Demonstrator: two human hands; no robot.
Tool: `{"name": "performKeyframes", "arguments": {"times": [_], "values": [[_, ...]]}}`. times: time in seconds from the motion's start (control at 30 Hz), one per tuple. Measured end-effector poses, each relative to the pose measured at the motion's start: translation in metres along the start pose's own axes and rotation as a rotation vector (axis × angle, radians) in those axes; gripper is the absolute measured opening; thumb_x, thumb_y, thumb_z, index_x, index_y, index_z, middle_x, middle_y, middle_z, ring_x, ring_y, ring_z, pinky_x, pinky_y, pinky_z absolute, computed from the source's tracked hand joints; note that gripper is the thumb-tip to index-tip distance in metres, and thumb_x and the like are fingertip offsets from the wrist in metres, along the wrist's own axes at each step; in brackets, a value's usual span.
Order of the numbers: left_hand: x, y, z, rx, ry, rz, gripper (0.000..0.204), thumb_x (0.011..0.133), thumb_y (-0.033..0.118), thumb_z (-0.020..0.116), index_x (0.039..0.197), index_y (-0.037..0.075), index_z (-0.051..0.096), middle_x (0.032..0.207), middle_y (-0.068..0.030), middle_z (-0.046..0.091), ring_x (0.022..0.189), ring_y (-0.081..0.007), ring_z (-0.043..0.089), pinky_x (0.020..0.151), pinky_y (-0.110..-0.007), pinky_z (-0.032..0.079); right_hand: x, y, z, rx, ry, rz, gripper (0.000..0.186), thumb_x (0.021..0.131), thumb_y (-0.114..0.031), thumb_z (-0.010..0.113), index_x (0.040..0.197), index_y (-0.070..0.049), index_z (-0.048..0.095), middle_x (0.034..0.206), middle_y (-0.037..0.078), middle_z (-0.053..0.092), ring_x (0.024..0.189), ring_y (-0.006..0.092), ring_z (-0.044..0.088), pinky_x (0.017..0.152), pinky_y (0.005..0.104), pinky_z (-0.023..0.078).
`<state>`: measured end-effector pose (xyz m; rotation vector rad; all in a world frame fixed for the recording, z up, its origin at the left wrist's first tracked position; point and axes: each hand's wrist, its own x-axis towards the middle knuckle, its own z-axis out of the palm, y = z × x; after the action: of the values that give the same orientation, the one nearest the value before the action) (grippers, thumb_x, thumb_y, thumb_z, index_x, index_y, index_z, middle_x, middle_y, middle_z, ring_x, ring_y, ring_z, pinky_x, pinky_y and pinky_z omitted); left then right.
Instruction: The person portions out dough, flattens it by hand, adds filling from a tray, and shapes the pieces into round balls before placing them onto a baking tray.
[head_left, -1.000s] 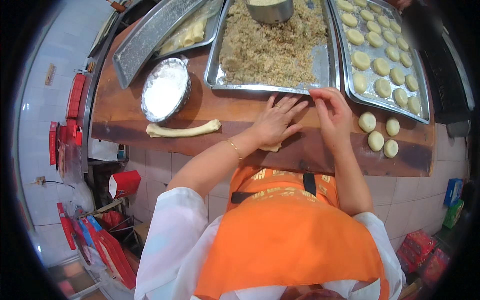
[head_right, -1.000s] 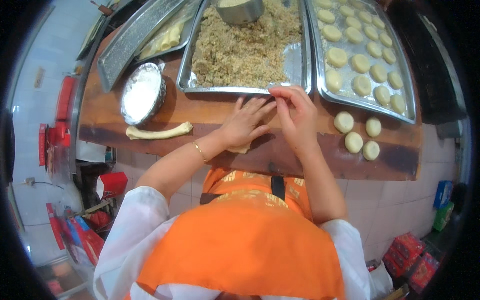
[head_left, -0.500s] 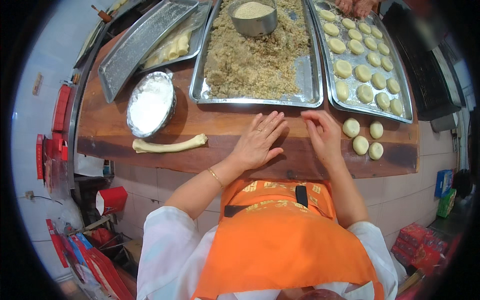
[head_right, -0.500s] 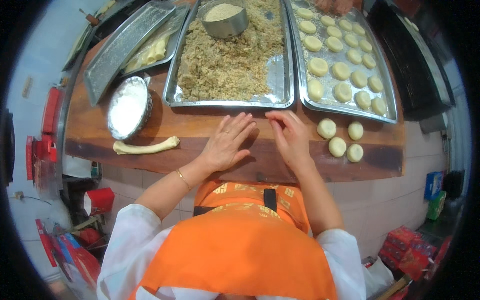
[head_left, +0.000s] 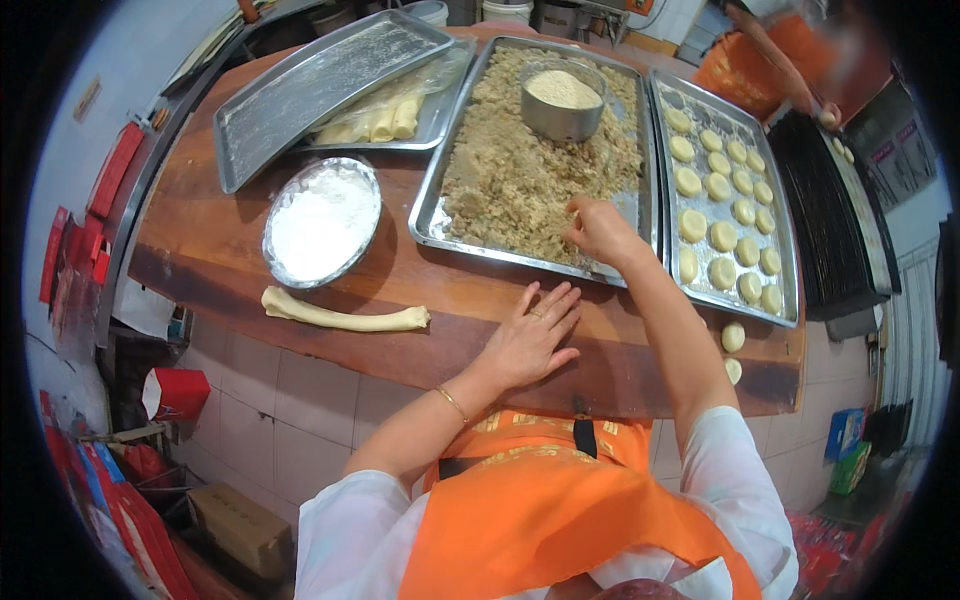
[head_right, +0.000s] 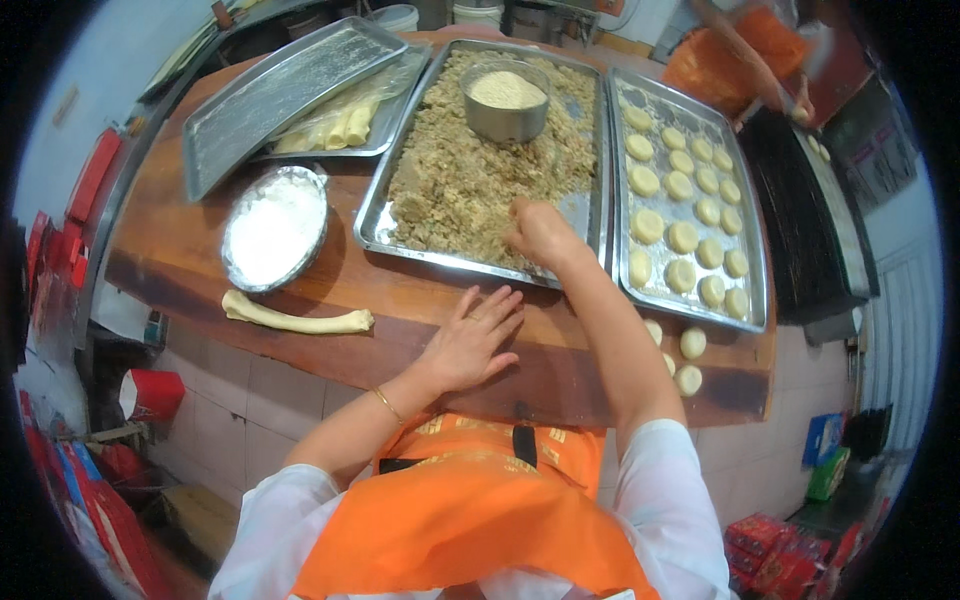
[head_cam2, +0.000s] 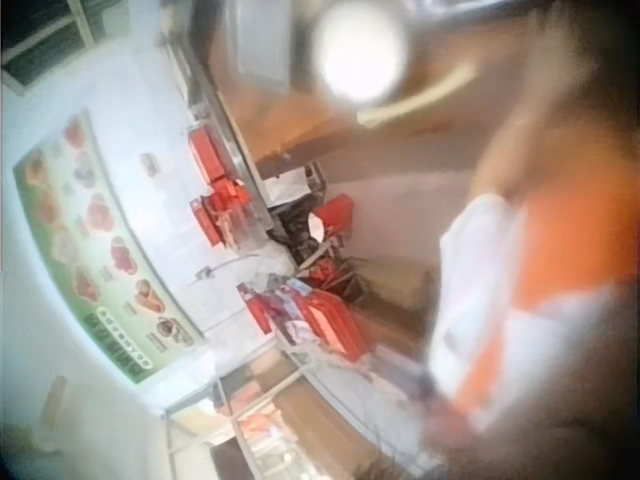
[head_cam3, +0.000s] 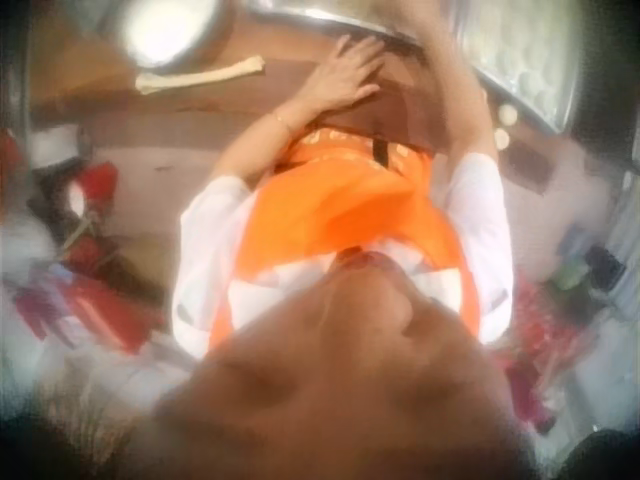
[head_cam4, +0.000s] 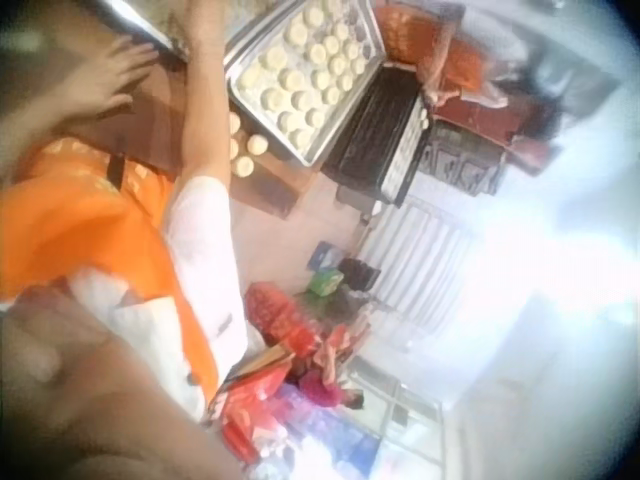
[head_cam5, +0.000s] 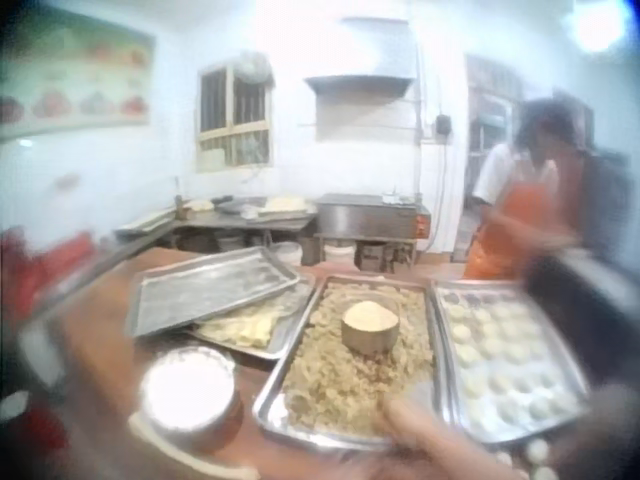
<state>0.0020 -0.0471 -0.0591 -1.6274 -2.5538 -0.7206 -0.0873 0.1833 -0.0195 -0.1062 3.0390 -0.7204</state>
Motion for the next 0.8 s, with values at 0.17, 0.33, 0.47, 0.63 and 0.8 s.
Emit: {"name": "performKeyframes", "arguments": {"times": [0.17, 0.33, 0.47, 0.63, 0.8], "values": [[-0.002, -0.001, 0.002, -0.003, 0.022, -0.02, 0.06, 0.094, 0.043, 0.063, 0.139, 0.004, 0.057, 0.155, -0.0131, 0.043, 0.15, -0.0271, 0.03, 0.123, -0.052, 0.02, -0.001, -0.028, 0.014, -0.285, 0.099, -0.146, 0.075, 0.089, -0.045, 0.071, 0.139, 0.004, 0.044, 0.122, 0.026, 0.055, 0.107, 0.0428, 0.063, 0.088, 0.0465, 0.054], [-0.003, 0.0, -0.004, -0.019, 0.019, -0.019, 0.057, 0.094, 0.043, 0.064, 0.134, 0.003, 0.06, 0.152, -0.0137, 0.046, 0.149, -0.0279, 0.032, 0.122, -0.052, 0.021, 0.001, -0.008, 0.014, -0.407, -0.001, -0.334, 0.064, 0.088, -0.044, 0.071, 0.123, 0.005, 0.049, 0.11, 0.022, 0.057, 0.102, 0.0402, 0.063, 0.081, 0.0459, 0.054], [-0.004, -0.002, 0.003, -0.021, 0.061, -0.024, 0.056, 0.094, 0.043, 0.064, 0.133, 0.003, 0.061, 0.151, -0.0136, 0.047, 0.149, -0.028, 0.032, 0.122, -0.051, 0.022, -0.002, 0.002, 0.03, -0.411, -0.054, -0.249, 0.027, 0.088, -0.024, 0.067, 0.104, -0.004, 0.056, 0.106, 0.019, 0.06, 0.09, 0.0386, 0.068, 0.074, 0.0476, 0.056], [-0.005, -0.001, 0.002, -0.029, 0.072, -0.031, 0.054, 0.094, 0.042, 0.064, 0.132, 0.003, 0.061, 0.149, -0.014, 0.049, 0.148, -0.0288, 0.033, 0.121, -0.051, 0.024, 0.007, 0.0, 0.029, -0.298, -0.014, -0.092, 0.018, 0.087, -0.018, 0.064, 0.096, -0.003, 0.059, 0.099, 0.024, 0.068, 0.086, 0.0423, 0.068, 0.073, 0.0502, 0.054], [-0.004, -0.003, 0.004, -0.05, 0.099, -0.017, 0.053, 0.094, 0.04, 0.065, 0.13, 0.002, 0.062, 0.145, -0.0152, 0.052, 0.146, -0.0305, 0.036, 0.121, -0.05, 0.025, 0.015, 0.022, 0.047, 0.227, 0.355, 0.267, 0.026, 0.095, -0.024, 0.058, 0.097, 0.001, 0.065, 0.104, 0.025, 0.07, 0.083, 0.0424, 0.069, 0.068, 0.0487, 0.052]]}}
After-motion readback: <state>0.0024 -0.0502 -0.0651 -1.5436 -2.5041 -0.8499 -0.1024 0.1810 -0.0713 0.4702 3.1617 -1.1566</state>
